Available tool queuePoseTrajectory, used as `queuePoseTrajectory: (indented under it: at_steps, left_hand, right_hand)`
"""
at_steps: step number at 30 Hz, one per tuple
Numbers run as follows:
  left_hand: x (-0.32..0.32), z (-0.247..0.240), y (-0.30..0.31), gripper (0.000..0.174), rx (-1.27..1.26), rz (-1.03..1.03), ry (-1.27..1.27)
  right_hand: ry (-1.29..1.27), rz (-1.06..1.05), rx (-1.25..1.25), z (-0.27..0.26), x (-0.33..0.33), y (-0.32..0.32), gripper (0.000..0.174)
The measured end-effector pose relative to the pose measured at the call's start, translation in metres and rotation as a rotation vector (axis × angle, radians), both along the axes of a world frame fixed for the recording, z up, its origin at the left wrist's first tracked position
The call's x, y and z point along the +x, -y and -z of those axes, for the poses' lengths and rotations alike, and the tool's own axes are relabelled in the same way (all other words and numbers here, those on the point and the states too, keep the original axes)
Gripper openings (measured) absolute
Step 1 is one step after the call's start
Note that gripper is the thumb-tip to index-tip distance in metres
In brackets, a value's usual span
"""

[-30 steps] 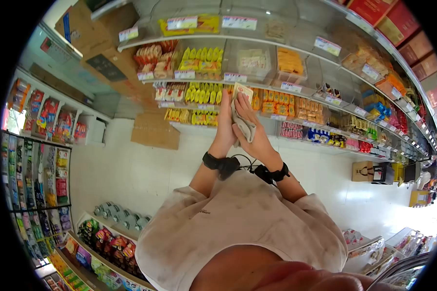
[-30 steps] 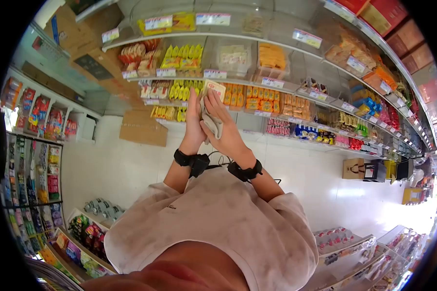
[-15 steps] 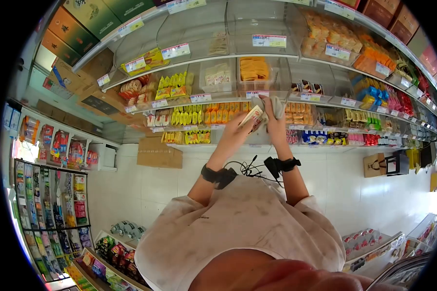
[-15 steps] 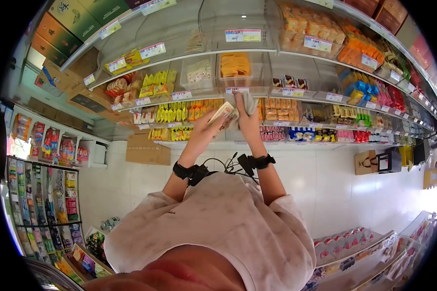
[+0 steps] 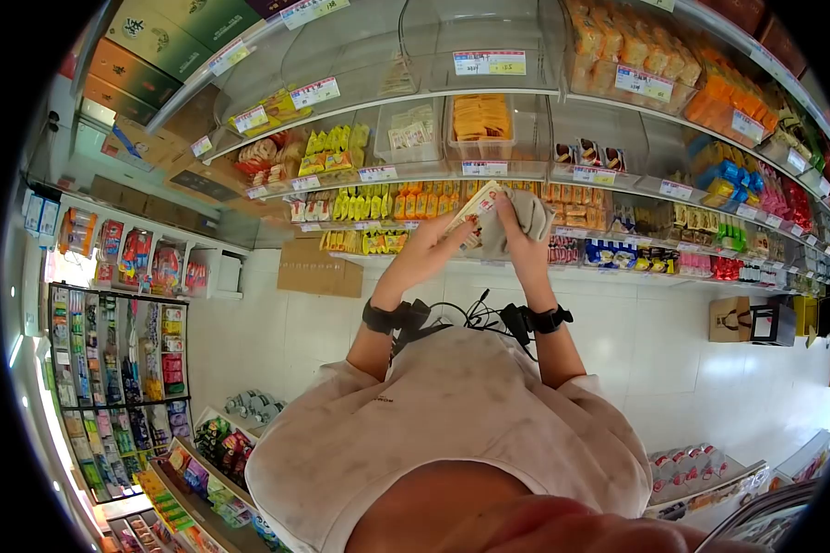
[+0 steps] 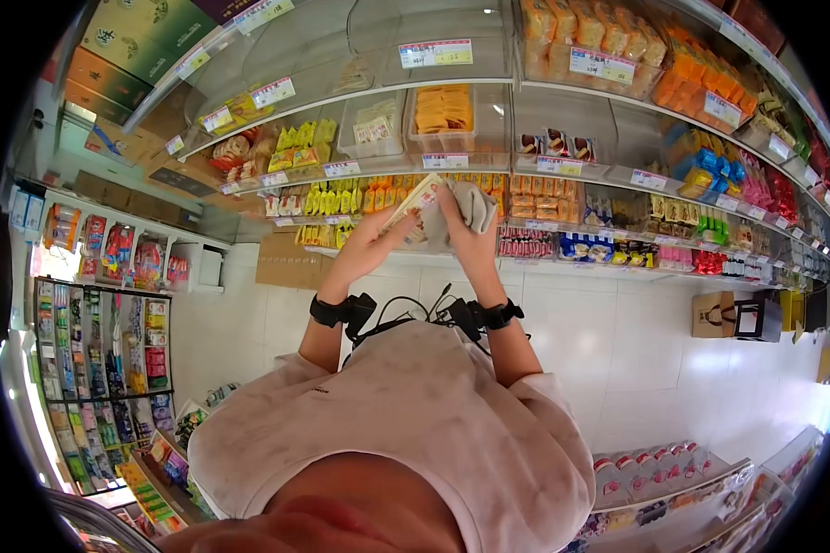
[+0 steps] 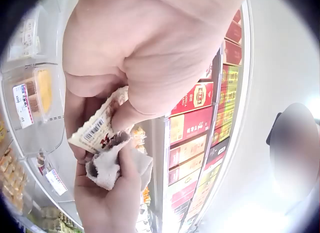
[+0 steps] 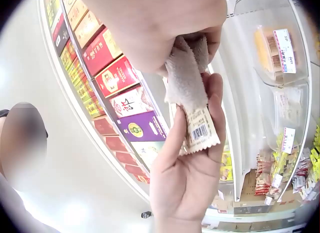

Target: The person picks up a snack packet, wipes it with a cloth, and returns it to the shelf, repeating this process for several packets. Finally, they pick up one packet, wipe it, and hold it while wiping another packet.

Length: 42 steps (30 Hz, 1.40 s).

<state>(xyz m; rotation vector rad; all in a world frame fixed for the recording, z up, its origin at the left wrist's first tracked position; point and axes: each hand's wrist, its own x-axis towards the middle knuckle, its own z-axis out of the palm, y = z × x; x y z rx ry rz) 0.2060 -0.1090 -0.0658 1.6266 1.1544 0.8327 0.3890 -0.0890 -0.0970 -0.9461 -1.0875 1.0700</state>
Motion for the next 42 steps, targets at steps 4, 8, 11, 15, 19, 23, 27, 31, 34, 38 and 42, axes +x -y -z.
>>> queuePoseTrajectory:
  at_steps: [4,8,11,15,19,23,27,31,34,38,42]
  left_hand:
    - [-0.006,-0.016,0.000,0.030,0.153,-0.175,-0.047]
    - [-0.038,0.005,-0.012,0.042,0.662,-0.077,-0.426]
    - [-0.050,-0.009,-0.002,0.057,0.325,-0.035,-0.183]
    - [-0.090,-0.014,0.000,0.062,0.468,-0.033,-0.114]
    - [-0.144,-0.002,-0.007,0.054,0.340,-0.149,0.211]
    - [-0.198,0.011,-0.014,0.041,0.047,-0.192,0.506]
    - [-0.226,0.016,-0.020,0.016,-0.009,-0.293,0.518]
    - [-0.228,-0.002,-0.030,0.015,0.506,-0.537,0.241]
    - [-0.213,-0.017,-0.038,0.026,0.623,-0.344,0.168]
    - [-0.211,-0.046,-0.046,0.040,0.671,-0.151,0.113]
    - [-0.196,-0.053,-0.063,0.036,0.592,-0.197,0.210]
  right_hand:
    - [-0.351,0.098,-0.239,0.027,-0.020,-0.016,0.032]
    - [-0.543,-0.180,-0.321,0.000,-0.042,-0.006,0.034]
    - [-0.500,-0.140,-0.288,-0.001,-0.075,-0.003,0.031]
    - [-0.102,0.023,-0.123,-0.006,-0.111,-0.014,0.028]
    - [0.011,0.023,-0.039,-0.026,-0.161,-0.025,0.024]
    - [0.214,0.005,0.039,-0.035,-0.213,-0.030,0.025]
    - [0.082,0.127,-0.092,-0.032,-0.243,-0.027,0.028]
    - [-0.027,0.207,-0.070,-0.051,-0.250,-0.025,0.030]
    - [0.068,0.071,0.050,-0.069,-0.272,-0.016,0.028]
    - [0.005,0.116,0.081,-0.074,-0.262,-0.039,0.024]
    - [0.293,0.096,0.120,-0.084,-0.226,-0.060,0.023]
